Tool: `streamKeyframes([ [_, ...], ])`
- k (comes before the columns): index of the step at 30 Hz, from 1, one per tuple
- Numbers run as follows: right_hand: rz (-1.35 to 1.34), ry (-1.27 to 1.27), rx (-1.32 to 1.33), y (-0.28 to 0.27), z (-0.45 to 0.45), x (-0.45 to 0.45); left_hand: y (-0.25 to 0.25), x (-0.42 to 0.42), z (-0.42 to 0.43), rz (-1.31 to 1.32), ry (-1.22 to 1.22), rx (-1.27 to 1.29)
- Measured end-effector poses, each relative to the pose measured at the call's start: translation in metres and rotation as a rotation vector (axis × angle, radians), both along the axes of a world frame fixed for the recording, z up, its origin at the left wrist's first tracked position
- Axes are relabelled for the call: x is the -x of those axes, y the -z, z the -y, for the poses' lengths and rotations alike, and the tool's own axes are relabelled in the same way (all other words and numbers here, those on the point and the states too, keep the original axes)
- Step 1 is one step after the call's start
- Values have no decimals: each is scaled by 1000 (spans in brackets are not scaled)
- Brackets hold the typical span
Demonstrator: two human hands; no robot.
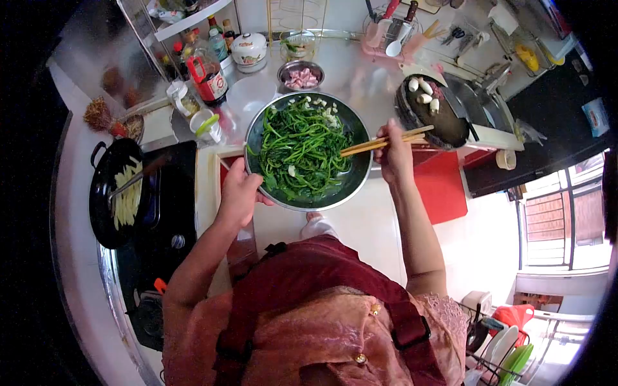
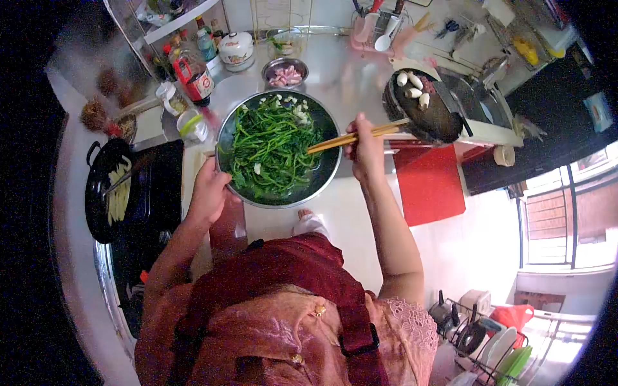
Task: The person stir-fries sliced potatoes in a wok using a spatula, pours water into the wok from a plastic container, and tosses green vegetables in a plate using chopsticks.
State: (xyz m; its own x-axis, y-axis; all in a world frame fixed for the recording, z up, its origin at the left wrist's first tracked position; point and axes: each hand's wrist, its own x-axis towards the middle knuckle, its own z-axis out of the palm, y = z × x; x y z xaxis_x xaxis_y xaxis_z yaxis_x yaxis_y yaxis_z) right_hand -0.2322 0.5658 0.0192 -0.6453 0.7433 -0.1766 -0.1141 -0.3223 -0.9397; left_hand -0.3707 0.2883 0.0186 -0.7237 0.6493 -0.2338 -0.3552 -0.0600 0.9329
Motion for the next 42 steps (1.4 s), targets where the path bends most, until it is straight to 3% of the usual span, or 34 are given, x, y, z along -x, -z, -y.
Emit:
streamKeyframes([
  [5, -44, -250, 109, -11, -51, 35, -9, 34, -61, -15, -104, 21],
  [9, 278, -714, -201, -7, -92, 47, -6, 64, -101, -25, -132, 20],
  [11, 210, -762, 53, -21, -86, 78, -8, 97, -114, 34, -109, 54],
  [14, 172, -618, 12, 7, -116, 127, 8, 140, -151, 14, -128, 57],
  [18, 121, -494, -74, 17, -152, 185, 6, 180, -191, 40, -125, -142],
  [21, 77, -413, -110, 19, -181, 233, -6, 177, -204, 122, -295, -97],
  [24, 6, -370, -107, 19, -202, 275, 18, 160, -183, 65, -280, -6],
  [33, -97, -320, 3, 20, -232, 378, 53, 96, -112, 247, -468, 131],
  [36, -87, -366, 8, 16, -230, 401, 43, 81, -100, 294, -491, 168],
  [39, -91, -297, 38, 22, -228, 429, 68, 67, -81, 148, -472, 86],
  [42, -129, -285, 33, 31, -232, 451, 40, 52, -85, 190, -563, 190],
])
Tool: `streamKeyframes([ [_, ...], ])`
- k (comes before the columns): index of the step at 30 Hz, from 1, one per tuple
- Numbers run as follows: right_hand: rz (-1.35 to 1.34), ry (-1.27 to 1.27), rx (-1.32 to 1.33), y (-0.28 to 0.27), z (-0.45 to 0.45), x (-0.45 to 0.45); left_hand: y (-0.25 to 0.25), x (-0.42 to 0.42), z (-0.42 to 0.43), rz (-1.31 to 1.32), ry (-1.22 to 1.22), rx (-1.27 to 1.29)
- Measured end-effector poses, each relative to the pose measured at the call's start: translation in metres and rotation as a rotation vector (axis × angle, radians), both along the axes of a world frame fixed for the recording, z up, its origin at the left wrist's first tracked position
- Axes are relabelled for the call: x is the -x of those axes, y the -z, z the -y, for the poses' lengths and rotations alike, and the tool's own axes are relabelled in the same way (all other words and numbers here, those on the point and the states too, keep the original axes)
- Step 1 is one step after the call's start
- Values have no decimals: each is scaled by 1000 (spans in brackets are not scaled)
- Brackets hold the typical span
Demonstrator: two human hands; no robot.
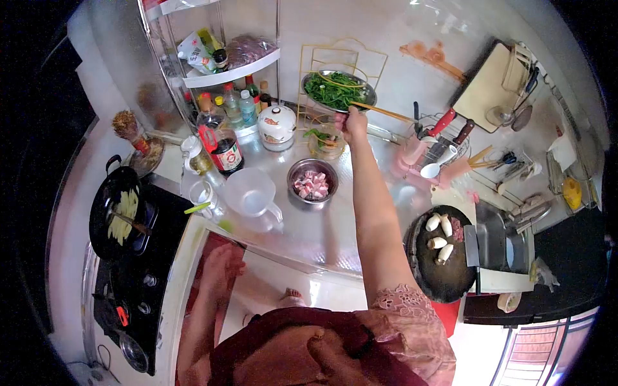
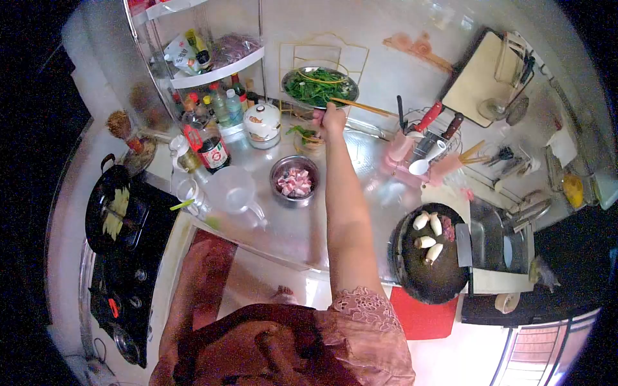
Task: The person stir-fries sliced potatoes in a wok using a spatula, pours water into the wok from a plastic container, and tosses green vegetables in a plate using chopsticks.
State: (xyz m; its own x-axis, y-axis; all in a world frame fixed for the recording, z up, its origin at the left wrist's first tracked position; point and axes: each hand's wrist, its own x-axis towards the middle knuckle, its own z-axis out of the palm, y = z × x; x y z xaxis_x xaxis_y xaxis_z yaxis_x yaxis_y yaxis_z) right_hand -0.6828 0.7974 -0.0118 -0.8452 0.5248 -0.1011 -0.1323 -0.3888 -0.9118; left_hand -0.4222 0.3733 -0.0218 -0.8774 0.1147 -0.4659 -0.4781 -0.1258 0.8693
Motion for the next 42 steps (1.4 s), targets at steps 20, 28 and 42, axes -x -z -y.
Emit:
streamKeyframes([
  [20, -421, -1006, -900, -69, 329, -164, 82, -185, 150, 12, -569, -27],
  [28, -341, -1066, -1931, -36, 551, -129, 23, -173, 298, -415, -1288, -25],
  [42, -265, -875, -2680, -250, 505, -192, 28, -121, 368, -200, -380, -71],
])
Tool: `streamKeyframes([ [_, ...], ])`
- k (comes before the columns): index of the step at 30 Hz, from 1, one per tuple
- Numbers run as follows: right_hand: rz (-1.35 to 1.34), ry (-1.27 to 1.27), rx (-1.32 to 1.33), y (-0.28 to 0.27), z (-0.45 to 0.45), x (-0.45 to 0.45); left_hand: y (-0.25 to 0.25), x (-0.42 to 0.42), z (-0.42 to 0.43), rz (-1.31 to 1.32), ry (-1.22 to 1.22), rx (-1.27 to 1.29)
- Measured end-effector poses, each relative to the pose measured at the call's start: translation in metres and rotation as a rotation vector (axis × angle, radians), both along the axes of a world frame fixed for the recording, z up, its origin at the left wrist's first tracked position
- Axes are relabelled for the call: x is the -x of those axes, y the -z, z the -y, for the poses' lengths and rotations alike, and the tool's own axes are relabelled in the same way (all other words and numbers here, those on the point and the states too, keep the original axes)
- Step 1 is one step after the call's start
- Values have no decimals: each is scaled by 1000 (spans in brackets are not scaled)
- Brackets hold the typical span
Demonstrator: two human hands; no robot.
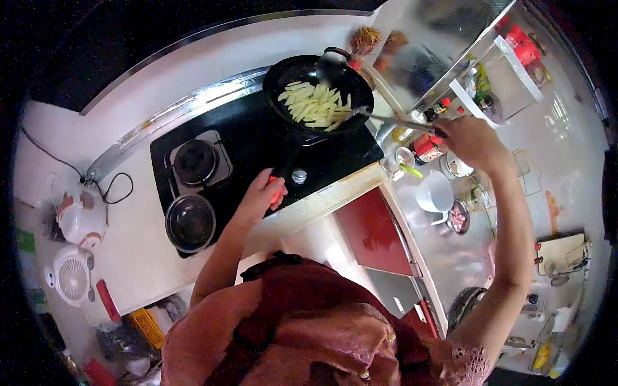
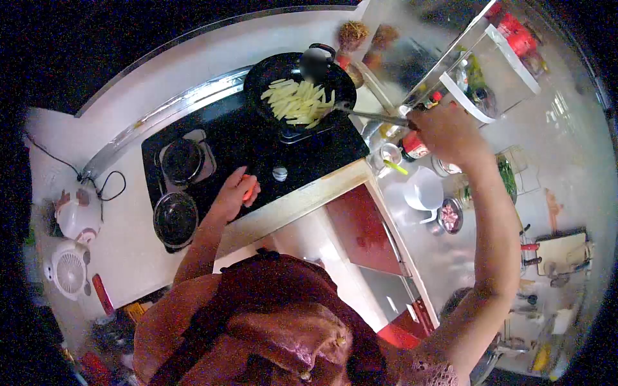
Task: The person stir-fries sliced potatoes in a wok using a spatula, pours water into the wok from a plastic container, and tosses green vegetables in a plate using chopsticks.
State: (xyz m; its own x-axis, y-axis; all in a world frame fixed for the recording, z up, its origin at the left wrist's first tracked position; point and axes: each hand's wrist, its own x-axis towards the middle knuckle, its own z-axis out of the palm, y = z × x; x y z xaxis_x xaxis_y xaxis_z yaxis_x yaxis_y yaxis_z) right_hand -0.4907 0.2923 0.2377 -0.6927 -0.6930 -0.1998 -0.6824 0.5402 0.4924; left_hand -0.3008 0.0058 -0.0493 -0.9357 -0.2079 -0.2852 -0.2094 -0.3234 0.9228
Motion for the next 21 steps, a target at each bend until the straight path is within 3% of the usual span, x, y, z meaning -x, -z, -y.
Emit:
streamKeyframes([
  [3, 107, -44, 34, 41, 0, 7, -3, 2, -2, 12, -10, -79],
  [6, 52, 64, 158, 112, 12, 2, -2, 3, -1, 27, 11, -81],
  [9, 29, 76, 289, 149, 26, 10, 3, 5, 1, 7, 36, -64],
  [17, 18, -83, 470, 136, 73, 56, -5, 4, -2, 18, 4, 2],
  [21, 109, 36, 361, 172, 107, 72, -9, 3, -6, 25, -27, 18],
])
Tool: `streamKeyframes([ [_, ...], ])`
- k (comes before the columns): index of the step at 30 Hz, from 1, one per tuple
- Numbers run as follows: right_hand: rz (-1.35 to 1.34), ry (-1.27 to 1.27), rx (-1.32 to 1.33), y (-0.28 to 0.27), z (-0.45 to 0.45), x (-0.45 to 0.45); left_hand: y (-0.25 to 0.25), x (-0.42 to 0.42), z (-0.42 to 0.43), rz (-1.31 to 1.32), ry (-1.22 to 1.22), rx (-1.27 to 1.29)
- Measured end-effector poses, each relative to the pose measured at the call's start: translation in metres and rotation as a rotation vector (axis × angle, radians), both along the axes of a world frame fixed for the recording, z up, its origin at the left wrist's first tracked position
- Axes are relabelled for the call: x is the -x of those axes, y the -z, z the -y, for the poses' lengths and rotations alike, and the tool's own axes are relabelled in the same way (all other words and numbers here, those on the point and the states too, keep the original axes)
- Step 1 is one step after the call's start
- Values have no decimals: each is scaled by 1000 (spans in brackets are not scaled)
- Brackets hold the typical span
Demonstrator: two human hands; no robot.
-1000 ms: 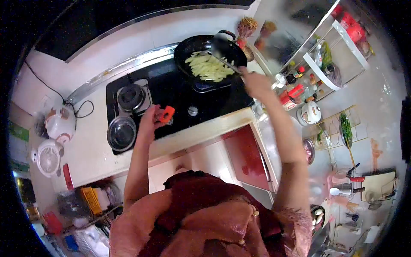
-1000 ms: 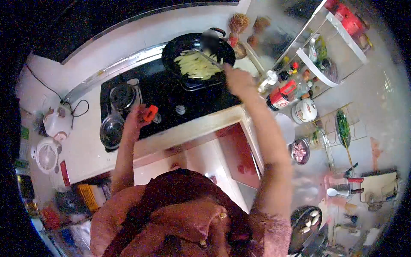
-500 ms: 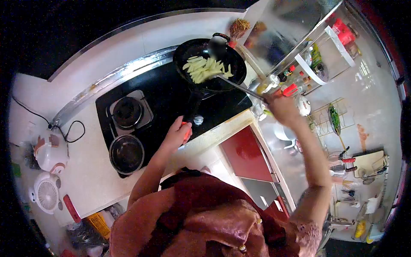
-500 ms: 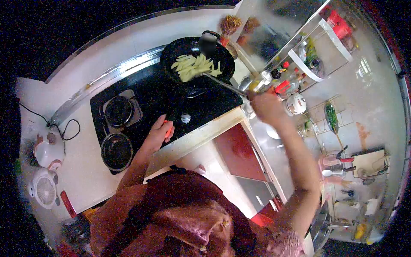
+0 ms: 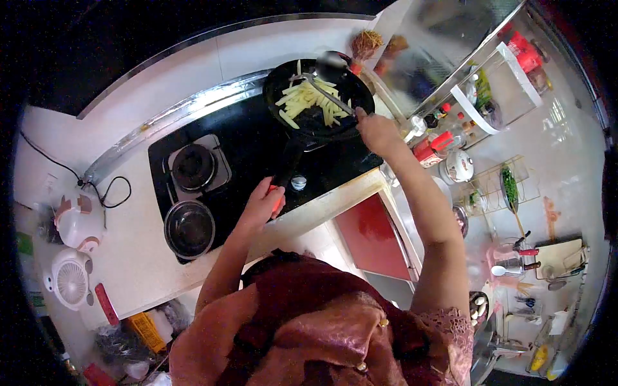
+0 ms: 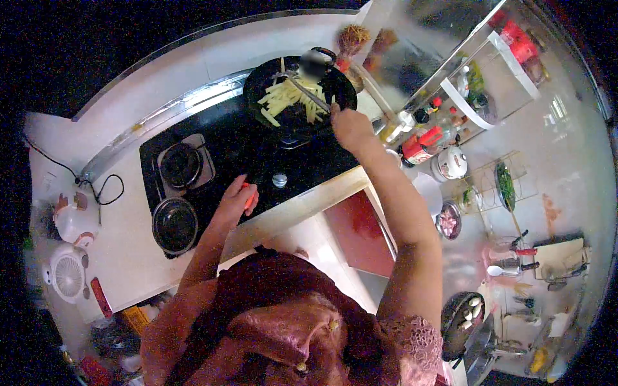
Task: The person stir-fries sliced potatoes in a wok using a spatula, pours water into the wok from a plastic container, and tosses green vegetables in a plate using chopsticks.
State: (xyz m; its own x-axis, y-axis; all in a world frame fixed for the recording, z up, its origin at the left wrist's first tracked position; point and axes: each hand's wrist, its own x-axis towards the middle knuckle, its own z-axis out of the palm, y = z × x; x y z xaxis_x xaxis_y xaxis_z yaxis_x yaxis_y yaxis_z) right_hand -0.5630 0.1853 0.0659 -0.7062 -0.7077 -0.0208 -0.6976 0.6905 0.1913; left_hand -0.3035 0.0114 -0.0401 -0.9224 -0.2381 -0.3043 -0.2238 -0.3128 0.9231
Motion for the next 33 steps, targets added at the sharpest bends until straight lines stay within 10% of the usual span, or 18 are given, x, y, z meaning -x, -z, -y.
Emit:
streamKeyframes([
  [15, -187, -149, -247, -145, -128, -37, -7, -1, -10, 12, -130, 60],
  [19, -146, -44, -469, -129, -126, -24, -13, 0, -9, 31, -104, 176],
  [24, -47, -66, -139, -41, -107, 2, -13, 0, -6, 49, -92, 155],
  [33, 123, -127, -95, -85, -130, -46, -17, -2, -5, 78, -66, 195],
])
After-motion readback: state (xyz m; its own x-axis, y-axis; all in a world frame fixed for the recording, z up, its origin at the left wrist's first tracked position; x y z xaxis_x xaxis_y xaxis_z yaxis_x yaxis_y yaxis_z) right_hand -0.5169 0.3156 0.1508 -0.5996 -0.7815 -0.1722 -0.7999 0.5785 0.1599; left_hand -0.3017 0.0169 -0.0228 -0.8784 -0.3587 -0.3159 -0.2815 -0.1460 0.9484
